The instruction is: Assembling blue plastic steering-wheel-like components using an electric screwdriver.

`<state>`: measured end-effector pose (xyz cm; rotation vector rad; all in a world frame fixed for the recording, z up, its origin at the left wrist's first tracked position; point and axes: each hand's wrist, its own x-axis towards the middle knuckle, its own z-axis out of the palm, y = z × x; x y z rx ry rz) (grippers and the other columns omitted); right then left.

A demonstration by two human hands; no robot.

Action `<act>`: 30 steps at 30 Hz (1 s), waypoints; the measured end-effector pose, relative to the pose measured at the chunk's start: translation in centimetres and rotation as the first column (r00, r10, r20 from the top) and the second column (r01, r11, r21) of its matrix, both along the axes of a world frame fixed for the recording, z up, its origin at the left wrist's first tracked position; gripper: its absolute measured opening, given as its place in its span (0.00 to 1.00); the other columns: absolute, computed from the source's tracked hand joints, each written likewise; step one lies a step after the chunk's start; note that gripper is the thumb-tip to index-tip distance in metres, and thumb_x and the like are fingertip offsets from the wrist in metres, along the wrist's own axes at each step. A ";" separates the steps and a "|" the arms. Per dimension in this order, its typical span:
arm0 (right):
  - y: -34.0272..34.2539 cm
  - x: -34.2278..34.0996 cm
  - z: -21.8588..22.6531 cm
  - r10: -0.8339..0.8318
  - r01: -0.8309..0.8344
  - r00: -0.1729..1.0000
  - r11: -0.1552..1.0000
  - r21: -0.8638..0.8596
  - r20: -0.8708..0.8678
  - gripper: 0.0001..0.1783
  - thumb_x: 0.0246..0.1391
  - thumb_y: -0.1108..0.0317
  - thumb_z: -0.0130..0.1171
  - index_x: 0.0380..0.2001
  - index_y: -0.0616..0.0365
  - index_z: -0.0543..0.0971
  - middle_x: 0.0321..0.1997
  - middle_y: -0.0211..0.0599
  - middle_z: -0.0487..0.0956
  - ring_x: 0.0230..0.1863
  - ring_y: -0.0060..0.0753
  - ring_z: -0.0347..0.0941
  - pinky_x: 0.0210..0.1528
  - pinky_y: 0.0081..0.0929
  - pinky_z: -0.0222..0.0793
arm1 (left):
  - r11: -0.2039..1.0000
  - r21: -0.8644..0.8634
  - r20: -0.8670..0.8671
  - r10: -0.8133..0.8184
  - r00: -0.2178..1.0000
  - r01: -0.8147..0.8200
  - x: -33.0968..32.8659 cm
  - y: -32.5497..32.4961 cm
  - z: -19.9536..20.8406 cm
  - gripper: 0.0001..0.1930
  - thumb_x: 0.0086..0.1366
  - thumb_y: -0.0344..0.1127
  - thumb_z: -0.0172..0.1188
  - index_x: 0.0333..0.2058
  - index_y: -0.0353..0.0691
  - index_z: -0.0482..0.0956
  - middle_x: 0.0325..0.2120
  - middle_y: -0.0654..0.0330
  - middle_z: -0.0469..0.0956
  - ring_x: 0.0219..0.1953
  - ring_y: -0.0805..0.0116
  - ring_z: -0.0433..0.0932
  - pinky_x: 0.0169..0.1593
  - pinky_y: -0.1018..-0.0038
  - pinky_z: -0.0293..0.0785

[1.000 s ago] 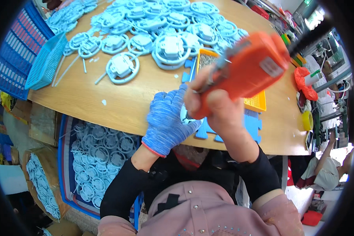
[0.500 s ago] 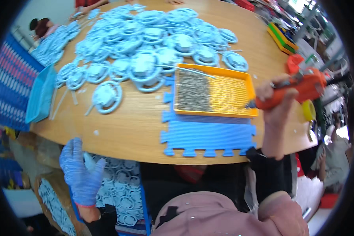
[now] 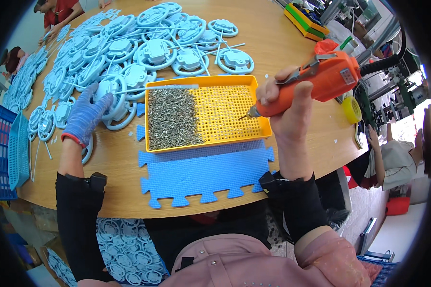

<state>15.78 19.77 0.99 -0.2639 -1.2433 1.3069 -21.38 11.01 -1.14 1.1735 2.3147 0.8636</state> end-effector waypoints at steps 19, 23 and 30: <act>-1.5 -1.0 1.9 -0.123 0.114 0.979 0.991 0.063 0.161 0.31 0.51 0.35 0.55 0.36 0.56 0.70 0.20 0.31 0.70 0.23 0.27 0.66 0.30 0.27 0.64 | 0.804 0.220 -0.400 -0.442 0.803 0.552 16.7 -12.8 -0.7 0.34 0.40 0.40 0.71 0.49 0.40 0.73 0.43 0.49 0.75 0.46 0.49 0.73 0.51 0.60 0.66; -6.1 -3.2 4.3 0.123 -0.131 0.984 0.989 0.063 0.127 0.35 0.49 0.31 0.53 0.36 0.57 0.69 0.19 0.31 0.70 0.21 0.28 0.67 0.26 0.26 0.64 | 0.820 0.360 -0.349 -0.324 0.879 0.445 17.0 -13.5 -2.9 0.33 0.39 0.42 0.73 0.46 0.39 0.74 0.42 0.52 0.75 0.46 0.51 0.73 0.51 0.61 0.65; -11.5 -8.0 4.5 0.292 -0.318 0.894 0.948 0.023 0.339 0.37 0.47 0.30 0.53 0.34 0.59 0.68 0.17 0.32 0.69 0.18 0.27 0.65 0.22 0.23 0.64 | 0.814 0.391 -0.286 -0.337 0.897 0.430 16.7 -13.3 -3.1 0.31 0.40 0.45 0.74 0.45 0.41 0.75 0.41 0.55 0.76 0.45 0.54 0.73 0.50 0.61 0.63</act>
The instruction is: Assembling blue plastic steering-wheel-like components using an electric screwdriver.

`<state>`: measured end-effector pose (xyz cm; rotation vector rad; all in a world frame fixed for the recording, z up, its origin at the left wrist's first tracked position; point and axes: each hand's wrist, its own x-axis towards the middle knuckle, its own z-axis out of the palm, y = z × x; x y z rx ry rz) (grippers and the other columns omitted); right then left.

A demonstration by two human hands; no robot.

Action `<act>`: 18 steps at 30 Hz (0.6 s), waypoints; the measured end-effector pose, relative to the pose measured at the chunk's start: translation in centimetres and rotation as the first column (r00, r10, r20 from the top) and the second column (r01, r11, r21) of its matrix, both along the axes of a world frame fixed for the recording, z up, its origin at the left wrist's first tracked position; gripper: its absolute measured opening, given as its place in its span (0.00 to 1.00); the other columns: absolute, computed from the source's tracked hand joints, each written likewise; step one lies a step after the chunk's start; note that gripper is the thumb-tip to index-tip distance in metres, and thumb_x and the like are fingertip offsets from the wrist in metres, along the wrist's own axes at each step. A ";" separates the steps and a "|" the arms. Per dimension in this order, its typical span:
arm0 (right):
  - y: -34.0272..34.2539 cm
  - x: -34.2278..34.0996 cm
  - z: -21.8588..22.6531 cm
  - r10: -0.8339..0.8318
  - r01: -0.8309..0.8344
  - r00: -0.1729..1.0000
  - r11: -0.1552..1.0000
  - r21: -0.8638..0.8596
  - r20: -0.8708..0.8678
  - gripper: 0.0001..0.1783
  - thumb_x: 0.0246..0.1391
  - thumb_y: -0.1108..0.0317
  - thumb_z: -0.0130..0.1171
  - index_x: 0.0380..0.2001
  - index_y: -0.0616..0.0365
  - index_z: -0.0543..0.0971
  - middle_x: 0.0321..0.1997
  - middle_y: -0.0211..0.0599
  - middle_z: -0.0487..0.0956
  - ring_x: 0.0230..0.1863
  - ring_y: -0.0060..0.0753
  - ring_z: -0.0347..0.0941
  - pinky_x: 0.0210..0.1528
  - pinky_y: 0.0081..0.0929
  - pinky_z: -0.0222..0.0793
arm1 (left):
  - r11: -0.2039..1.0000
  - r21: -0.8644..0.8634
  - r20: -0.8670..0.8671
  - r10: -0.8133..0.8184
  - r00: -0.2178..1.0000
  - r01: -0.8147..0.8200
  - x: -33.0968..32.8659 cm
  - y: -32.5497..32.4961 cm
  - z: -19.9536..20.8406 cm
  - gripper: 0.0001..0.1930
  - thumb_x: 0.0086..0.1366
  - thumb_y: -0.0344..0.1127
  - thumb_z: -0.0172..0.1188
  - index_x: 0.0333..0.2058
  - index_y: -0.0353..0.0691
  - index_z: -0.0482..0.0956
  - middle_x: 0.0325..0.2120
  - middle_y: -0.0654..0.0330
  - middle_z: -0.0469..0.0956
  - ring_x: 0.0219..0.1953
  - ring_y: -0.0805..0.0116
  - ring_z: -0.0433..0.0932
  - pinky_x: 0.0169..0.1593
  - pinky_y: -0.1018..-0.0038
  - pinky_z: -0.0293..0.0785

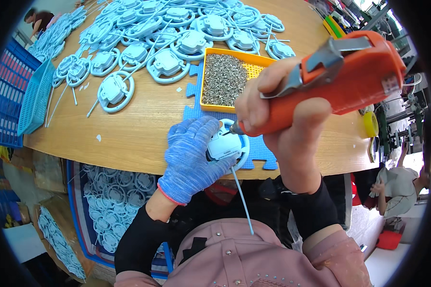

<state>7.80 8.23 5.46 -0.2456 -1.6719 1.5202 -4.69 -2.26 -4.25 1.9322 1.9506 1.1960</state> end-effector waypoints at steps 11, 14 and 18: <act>-0.5 -2.0 -1.7 -0.004 0.005 1.000 1.000 0.025 -0.021 0.31 0.49 0.38 0.60 0.32 0.58 0.67 0.17 0.31 0.69 0.19 0.25 0.67 0.21 0.21 0.63 | 1.000 -0.012 0.045 0.000 0.999 0.000 -0.2 0.2 -0.4 0.28 0.43 0.47 0.71 0.43 0.42 0.75 0.37 0.56 0.75 0.41 0.54 0.73 0.47 0.60 0.63; -0.4 -2.0 -1.6 0.021 -0.021 0.999 1.000 0.011 -0.033 0.30 0.49 0.40 0.61 0.33 0.58 0.67 0.17 0.31 0.69 0.19 0.24 0.66 0.21 0.20 0.63 | 1.000 -0.019 0.039 0.000 0.999 0.001 0.1 0.4 0.0 0.27 0.43 0.48 0.70 0.42 0.43 0.75 0.36 0.56 0.75 0.41 0.54 0.73 0.47 0.60 0.63; -0.3 -2.2 -1.9 0.037 -0.039 0.998 0.999 -0.026 -0.059 0.29 0.49 0.42 0.63 0.33 0.58 0.67 0.18 0.30 0.69 0.19 0.23 0.66 0.21 0.20 0.62 | 0.997 -0.065 0.029 -0.040 0.999 0.042 0.2 1.1 0.4 0.26 0.44 0.49 0.69 0.40 0.44 0.75 0.36 0.56 0.75 0.41 0.54 0.73 0.46 0.59 0.62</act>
